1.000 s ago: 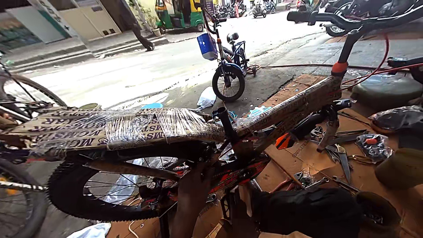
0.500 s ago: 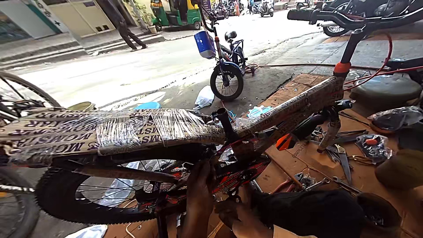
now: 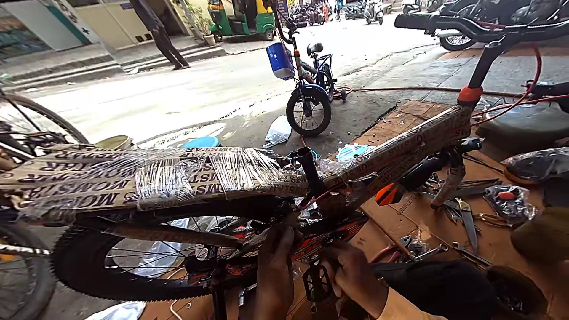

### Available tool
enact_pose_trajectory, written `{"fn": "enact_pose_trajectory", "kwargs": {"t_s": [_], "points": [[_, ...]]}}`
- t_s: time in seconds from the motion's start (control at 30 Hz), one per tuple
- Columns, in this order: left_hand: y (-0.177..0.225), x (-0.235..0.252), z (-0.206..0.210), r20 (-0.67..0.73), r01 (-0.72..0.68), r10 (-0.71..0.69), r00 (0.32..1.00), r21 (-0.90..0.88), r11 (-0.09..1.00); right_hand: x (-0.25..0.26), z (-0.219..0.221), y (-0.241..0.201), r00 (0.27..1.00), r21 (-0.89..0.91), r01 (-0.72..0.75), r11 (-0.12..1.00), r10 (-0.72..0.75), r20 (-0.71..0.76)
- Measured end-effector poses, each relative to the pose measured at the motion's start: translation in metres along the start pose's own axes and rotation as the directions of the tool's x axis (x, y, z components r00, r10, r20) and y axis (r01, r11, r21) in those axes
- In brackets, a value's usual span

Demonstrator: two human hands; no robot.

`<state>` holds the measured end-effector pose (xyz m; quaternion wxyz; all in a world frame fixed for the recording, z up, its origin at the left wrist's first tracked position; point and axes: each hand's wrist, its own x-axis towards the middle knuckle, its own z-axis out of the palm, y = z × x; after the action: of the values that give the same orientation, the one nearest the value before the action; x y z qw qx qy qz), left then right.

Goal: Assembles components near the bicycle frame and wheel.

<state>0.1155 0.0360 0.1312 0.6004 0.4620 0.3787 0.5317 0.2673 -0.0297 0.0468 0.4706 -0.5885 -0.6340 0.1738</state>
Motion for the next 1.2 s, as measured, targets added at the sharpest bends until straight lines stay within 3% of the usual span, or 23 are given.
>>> {"fn": "enact_pose_trajectory", "kwargs": {"t_s": [0.13,0.2,0.27,0.37,0.47,0.57,0.77,0.9,1.0,1.1,1.2], "points": [[-0.007,-0.005,-0.008,0.072,0.065,-0.074,0.995,0.123,0.99,0.027,-0.032,0.009,0.884,-0.056,0.172,0.984,-0.179,-0.432],[-0.008,-0.005,-0.01,0.114,0.103,-0.124,0.986,0.177,0.979,0.04,-0.04,0.002,0.843,0.015,0.242,0.97,-0.203,-0.498],[-0.005,-0.005,-0.008,0.192,0.056,-0.113,0.975,0.282,0.958,0.055,-0.039,-0.009,0.835,0.152,0.301,0.942,-0.183,-0.519],[0.001,-0.003,-0.002,0.208,-0.035,-0.061,0.976,0.428,0.903,0.076,-0.027,-0.02,0.875,0.502,0.298,0.812,-0.023,-0.484],[0.002,0.005,-0.001,0.146,-0.172,0.11,0.983,0.548,0.819,0.09,-0.016,-0.024,0.921,0.758,0.189,0.624,0.156,-0.357],[-0.001,0.015,-0.003,0.083,-0.275,0.307,0.948,0.702,0.657,0.097,-0.011,-0.028,0.932,0.845,0.07,0.531,0.266,-0.245],[-0.006,0.027,-0.005,0.118,-0.326,0.374,0.92,0.759,0.563,0.1,-0.01,-0.032,0.935,0.882,-0.038,0.47,0.328,-0.135],[-0.01,0.032,-0.005,0.151,-0.357,0.427,0.891,0.814,0.458,0.101,-0.008,-0.034,0.937,0.882,-0.079,0.464,0.337,-0.093],[-0.01,0.034,-0.008,0.203,-0.373,0.48,0.853,0.881,0.29,0.104,-0.007,-0.039,0.929,0.854,-0.158,0.495,0.369,-0.042],[-0.005,0.037,-0.011,0.269,-0.381,0.515,0.814,0.916,0.124,0.107,-0.003,-0.036,0.94,0.715,-0.207,0.667,0.338,-0.044],[0.001,0.036,-0.015,0.305,-0.365,0.489,0.817,0.93,0.03,0.105,-0.004,-0.031,0.975,0.392,-0.146,0.908,0.198,-0.097]]}}
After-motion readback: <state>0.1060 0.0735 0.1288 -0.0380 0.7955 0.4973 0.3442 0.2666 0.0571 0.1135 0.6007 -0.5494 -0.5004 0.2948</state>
